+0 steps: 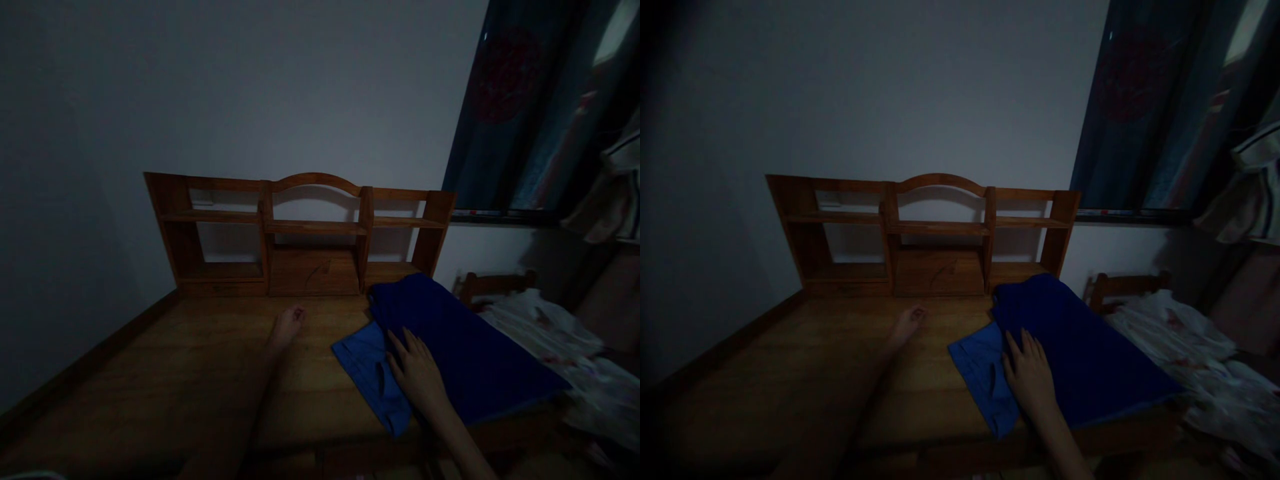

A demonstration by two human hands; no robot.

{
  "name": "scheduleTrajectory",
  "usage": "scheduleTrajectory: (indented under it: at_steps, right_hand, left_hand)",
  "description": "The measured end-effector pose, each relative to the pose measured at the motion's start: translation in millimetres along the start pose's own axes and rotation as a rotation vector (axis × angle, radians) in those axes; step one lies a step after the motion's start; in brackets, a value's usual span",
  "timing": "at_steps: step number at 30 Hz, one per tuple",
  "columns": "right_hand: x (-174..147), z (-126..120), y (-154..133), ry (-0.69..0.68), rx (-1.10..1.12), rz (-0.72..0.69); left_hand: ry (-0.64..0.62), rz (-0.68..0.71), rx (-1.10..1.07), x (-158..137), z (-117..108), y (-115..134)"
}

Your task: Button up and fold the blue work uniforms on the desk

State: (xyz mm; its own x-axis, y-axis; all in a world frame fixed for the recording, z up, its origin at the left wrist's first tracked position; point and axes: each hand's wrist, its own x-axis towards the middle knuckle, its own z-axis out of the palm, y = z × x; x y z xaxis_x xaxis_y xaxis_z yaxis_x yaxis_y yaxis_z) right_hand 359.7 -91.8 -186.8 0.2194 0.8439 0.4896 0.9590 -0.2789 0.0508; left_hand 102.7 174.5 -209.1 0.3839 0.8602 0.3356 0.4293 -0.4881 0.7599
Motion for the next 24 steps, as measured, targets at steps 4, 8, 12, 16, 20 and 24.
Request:
scheduleTrajectory:
  at_steps: [4, 8, 12, 16, 20, 24]
  right_hand:
    - [0, -1, -1, 0.005, 0.024, 0.001]
    - [0, -2, -1, 0.008, 0.045, 0.004]
    - [1, -3, 0, -0.002, 0.057, -0.004]
    - [1, -5, 0, -0.023, 0.063, -0.013]
    - [0, -7, -1, -0.041, 0.062, 0.003]
    - [-1, -5, 0, -0.046, 0.085, 0.023]
  left_hand:
    - [0.004, 0.006, 0.009, 1, 2, -3]
    - [0.004, 0.010, 0.022, 2, 2, -3]
    - [0.015, 0.009, 0.032, 1, 1, 1]
    - [0.027, -0.011, 0.047, -3, -1, 9]
    - [0.034, -0.025, 0.072, -9, -5, 27]
    - [0.055, 0.029, 0.083, -30, -13, 75]
